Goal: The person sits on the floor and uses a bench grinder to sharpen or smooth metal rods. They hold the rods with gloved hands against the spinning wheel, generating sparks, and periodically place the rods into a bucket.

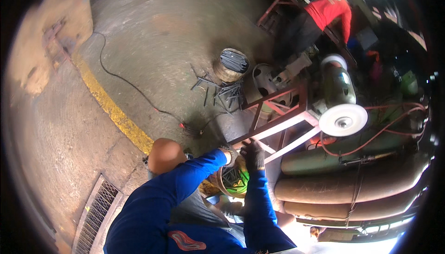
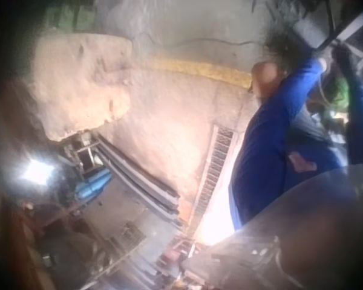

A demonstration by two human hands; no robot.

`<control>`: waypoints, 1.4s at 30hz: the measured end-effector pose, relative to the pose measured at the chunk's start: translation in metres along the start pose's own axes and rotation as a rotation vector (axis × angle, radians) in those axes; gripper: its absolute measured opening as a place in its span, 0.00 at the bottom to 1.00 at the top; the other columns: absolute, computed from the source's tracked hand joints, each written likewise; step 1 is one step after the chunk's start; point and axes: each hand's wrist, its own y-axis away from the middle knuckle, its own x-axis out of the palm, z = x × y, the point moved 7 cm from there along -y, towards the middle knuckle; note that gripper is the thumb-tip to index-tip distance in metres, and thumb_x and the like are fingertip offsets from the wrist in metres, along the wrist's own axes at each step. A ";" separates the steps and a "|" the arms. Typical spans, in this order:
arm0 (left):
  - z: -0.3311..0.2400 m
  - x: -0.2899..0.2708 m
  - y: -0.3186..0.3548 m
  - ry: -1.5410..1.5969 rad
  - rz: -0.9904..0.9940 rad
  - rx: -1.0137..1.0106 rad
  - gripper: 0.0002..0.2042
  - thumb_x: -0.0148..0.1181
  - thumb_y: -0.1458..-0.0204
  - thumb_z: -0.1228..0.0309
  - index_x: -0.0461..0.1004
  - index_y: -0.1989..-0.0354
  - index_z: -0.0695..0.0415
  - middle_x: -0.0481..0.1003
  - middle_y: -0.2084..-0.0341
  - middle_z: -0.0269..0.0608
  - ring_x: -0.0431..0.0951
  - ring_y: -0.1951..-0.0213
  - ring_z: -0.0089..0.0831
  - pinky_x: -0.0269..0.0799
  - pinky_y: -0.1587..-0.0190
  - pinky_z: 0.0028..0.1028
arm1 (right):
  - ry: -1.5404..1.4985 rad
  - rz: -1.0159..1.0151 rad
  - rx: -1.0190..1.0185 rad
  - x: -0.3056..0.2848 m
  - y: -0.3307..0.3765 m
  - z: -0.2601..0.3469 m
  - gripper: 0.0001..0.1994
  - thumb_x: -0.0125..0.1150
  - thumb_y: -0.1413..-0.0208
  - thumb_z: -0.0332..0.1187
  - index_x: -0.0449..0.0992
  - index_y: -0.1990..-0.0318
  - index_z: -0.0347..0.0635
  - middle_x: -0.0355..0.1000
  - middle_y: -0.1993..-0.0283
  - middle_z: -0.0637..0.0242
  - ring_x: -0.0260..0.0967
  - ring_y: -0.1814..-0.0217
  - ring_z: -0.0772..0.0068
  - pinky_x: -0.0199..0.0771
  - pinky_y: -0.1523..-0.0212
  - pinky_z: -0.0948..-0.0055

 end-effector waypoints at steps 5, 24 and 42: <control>-0.031 0.016 -0.020 -0.013 0.327 0.113 0.20 0.57 0.57 0.59 0.77 0.59 0.60 0.76 0.63 0.57 0.77 0.59 0.51 0.72 0.55 0.44 | 0.051 -0.267 0.063 0.004 0.121 -0.027 0.13 0.51 0.44 0.36 0.76 0.54 0.44 0.74 0.55 0.61 0.70 0.52 0.61 0.68 0.49 0.61; -0.073 0.094 -0.033 1.441 0.099 -0.361 0.27 0.44 0.43 0.54 0.60 0.38 0.56 0.60 0.40 0.47 0.58 0.37 0.41 0.48 0.36 0.40 | -0.683 -1.198 0.348 -0.106 0.148 0.050 0.28 0.44 0.38 0.54 0.68 0.43 0.39 0.70 0.46 0.51 0.69 0.45 0.54 0.65 0.43 0.67; -0.164 0.079 -0.082 0.589 -0.021 0.368 0.19 0.41 0.38 0.61 0.68 0.47 0.62 0.66 0.45 0.45 0.64 0.43 0.35 0.59 0.41 0.31 | -0.918 -0.857 0.206 -0.067 0.180 0.011 0.20 0.44 0.37 0.47 0.70 0.46 0.44 0.69 0.46 0.58 0.66 0.44 0.63 0.64 0.43 0.67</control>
